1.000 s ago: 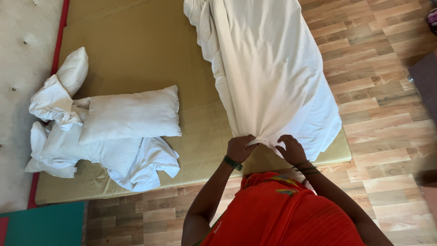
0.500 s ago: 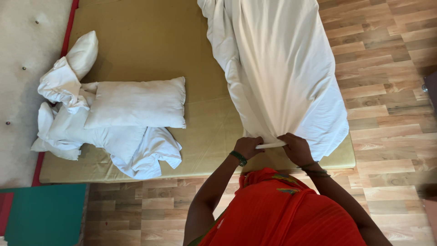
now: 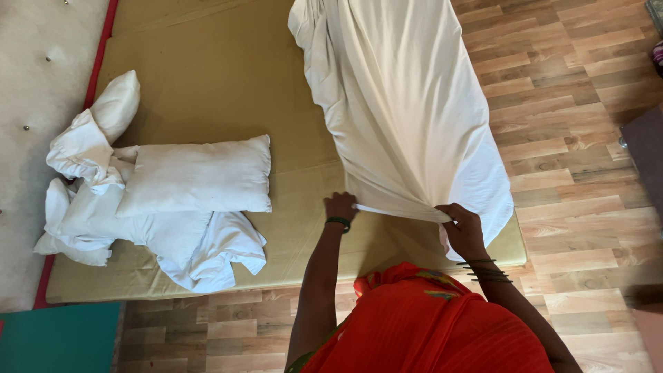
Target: The person folds a large white sheet on a bed, smoothing it out and aligning the edges. They also move several white pillows to the side of the bed to clear the workspace before continuing to fold the sheet into a compact bundle.
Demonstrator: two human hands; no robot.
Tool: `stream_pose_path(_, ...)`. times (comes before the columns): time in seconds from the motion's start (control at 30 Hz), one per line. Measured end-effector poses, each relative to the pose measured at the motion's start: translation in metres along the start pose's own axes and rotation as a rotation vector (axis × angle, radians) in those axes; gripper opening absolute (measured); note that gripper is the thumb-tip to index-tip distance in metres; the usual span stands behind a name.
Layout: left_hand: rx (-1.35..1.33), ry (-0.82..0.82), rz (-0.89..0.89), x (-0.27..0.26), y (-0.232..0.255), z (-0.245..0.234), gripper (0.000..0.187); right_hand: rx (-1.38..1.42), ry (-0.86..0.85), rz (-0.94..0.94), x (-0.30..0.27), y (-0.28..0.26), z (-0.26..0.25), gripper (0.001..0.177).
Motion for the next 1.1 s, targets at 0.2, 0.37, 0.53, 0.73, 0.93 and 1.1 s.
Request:
stream_pose_path(0.2, -0.879, 0.694, -0.424, -0.002, -0.099, -0.054, 0.019, 0.012, -0.073, 0.084, 0.007, -0.008, 0.012, 0.022)
stream_pose_path(0.37, -1.601, 1.125, -0.106, -0.039, -0.111, -0.13, 0.015, -0.161, -0.153, 0.295, 0.01, 0.028, 0.021, 0.017)
stream_pose_path(0.53, -0.781, 0.883, 0.621, -0.129, 0.04, -0.191, 0.034, -0.024, 0.008, 0.056, 0.015, 0.064, 0.007, 0.016)
stream_pose_path(0.73, -0.283, 0.338, 0.328, -0.132, 0.073, -0.047, 0.022, -0.083, 0.002, 0.182, 0.006, 0.113, -0.005, 0.015)
stream_pose_path(0.93, -0.645, 0.814, 0.037, -0.17, 0.013, -0.098, 0.035, -0.107, 0.001, 0.222, -0.007, 0.127, -0.007, 0.015)
stream_pose_path(1.1, -0.708, 0.969, 0.103, -0.179, 0.059, -0.151, 0.02, -0.12, -0.139, 0.007, -0.003, 0.064, 0.011, 0.034)
Point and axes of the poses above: each hand's wrist, its own x-axis towards the middle knuckle, its own z-axis out of the palm, y = z × x, the point moved 9 cm from there along x, towards the middle knuckle, and after that the axes turned 4 degrees about -x, right-handed, at the moved point
